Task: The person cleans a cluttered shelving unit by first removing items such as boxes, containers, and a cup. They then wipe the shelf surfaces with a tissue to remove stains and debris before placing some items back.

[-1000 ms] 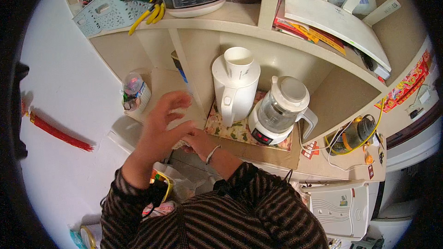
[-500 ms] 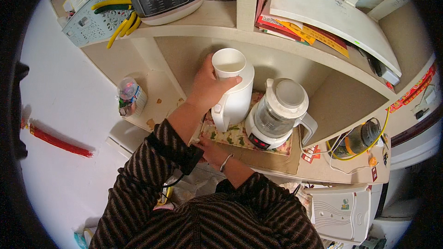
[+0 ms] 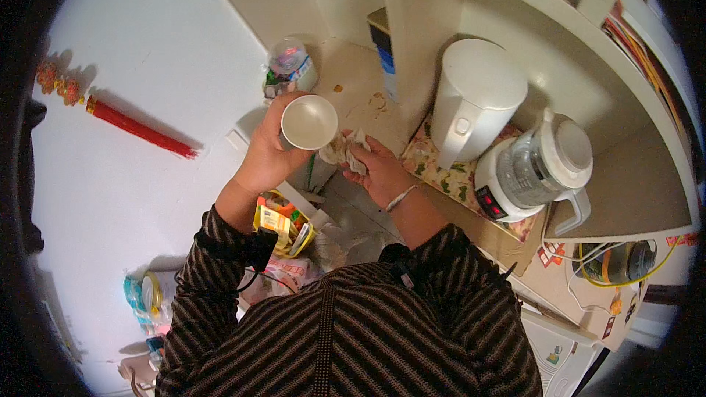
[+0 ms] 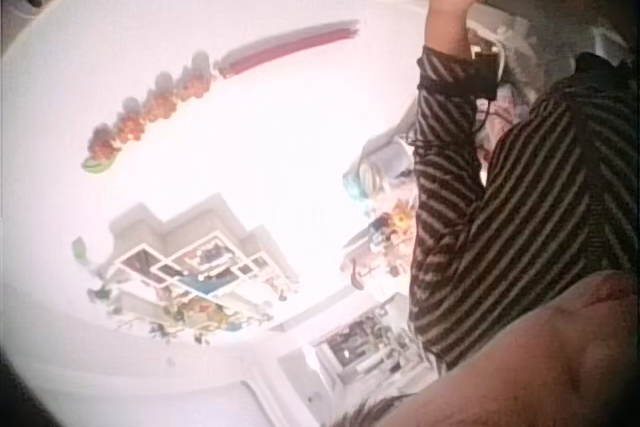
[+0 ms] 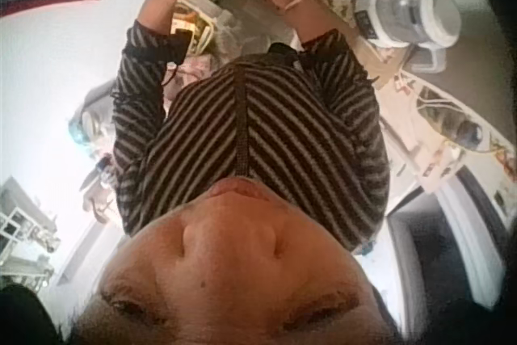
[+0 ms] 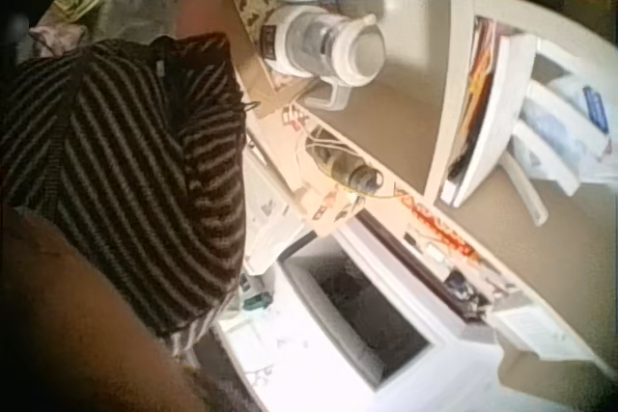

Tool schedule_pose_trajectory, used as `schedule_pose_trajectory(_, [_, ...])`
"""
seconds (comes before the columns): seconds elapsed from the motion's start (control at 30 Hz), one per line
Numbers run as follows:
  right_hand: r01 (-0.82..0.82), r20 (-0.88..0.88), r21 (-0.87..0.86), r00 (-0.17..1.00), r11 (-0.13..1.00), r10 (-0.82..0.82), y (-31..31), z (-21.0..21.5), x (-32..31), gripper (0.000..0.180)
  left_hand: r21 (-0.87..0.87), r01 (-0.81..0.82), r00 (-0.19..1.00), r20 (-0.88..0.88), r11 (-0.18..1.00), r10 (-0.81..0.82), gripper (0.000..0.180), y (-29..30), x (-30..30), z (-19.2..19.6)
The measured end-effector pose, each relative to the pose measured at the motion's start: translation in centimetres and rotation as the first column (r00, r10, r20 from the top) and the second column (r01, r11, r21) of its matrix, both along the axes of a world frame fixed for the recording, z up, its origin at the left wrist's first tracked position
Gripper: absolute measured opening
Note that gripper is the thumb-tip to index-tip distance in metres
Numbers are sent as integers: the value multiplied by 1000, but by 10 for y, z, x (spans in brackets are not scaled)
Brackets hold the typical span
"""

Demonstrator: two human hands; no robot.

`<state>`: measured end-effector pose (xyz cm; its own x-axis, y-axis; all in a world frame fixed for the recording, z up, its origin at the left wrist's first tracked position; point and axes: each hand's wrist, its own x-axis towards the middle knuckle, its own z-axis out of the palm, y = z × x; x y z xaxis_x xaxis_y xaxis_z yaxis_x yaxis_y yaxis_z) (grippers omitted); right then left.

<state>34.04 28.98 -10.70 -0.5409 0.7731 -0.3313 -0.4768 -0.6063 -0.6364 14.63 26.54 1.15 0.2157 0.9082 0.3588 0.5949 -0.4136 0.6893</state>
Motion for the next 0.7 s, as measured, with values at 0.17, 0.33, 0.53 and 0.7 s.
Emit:
schedule_pose_trajectory(0.17, [-32,-108,68,993,997,40,20,-5,-38,35,162,-107,959,-242,981,144,64,9,-43,-15])
schedule_pose_trajectory(0.33, [2,-130,70,992,998,7,36,-15,-63,36,222,-132,917,-343,966,204,67,26,-59,-22])
schedule_pose_trajectory(0.53, [39,-220,43,975,998,-29,56,-23,-76,37,247,-115,874,-436,962,216,65,52,-55,-23])
schedule_pose_trajectory(0.7, [65,-267,-13,962,998,-66,72,-28,-76,36,314,-94,834,-493,945,247,58,71,-49,-26])
